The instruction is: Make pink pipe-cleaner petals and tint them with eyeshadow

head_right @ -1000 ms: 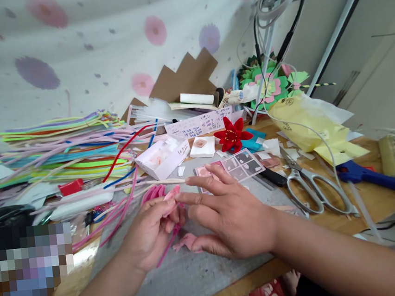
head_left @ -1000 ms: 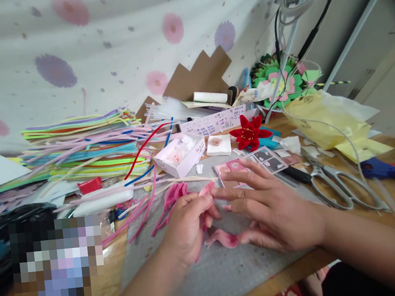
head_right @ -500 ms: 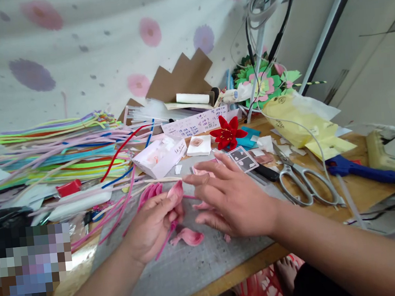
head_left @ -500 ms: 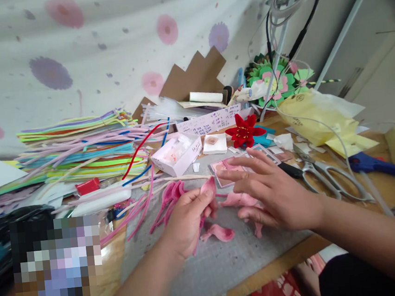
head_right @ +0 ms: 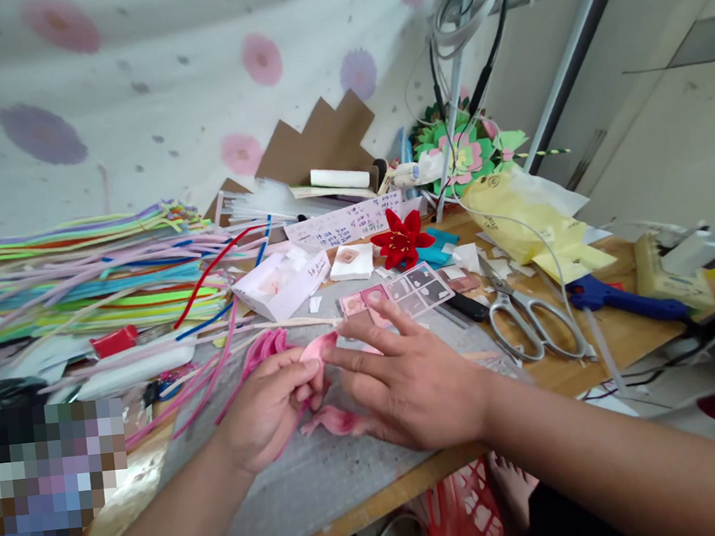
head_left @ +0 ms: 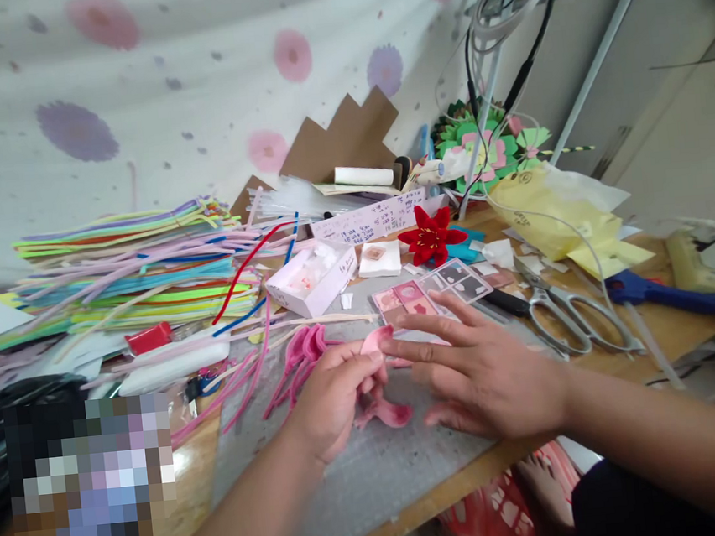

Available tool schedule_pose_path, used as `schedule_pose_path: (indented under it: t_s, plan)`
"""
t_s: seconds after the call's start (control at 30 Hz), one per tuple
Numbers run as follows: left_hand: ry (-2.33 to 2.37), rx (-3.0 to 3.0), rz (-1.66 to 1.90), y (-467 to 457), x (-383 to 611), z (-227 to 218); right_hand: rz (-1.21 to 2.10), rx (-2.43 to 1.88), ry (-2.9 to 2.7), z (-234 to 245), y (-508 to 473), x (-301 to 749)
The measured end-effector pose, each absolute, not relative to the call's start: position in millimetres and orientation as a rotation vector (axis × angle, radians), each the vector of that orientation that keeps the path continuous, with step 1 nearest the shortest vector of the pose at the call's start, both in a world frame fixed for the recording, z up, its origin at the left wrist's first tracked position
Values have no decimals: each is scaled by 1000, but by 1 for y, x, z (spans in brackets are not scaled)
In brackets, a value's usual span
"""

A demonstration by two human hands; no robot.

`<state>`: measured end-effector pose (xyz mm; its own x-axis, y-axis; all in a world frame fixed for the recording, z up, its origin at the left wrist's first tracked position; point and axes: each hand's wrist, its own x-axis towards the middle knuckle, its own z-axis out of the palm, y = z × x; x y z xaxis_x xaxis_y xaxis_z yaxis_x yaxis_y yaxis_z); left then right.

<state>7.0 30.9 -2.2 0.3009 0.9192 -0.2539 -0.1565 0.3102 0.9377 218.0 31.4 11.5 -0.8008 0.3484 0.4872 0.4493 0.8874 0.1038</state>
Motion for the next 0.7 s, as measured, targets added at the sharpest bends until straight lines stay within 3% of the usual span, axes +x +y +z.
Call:
schedule_pose_path:
  t_s: [0.33,0.7]
  plan:
    - [1084,1127,989,41,3,-7,44,-1077,-2528,-17,105,251]
    - [1033,1090,1031,45,0,-9,-30,-1200,-2637,-24,128,232]
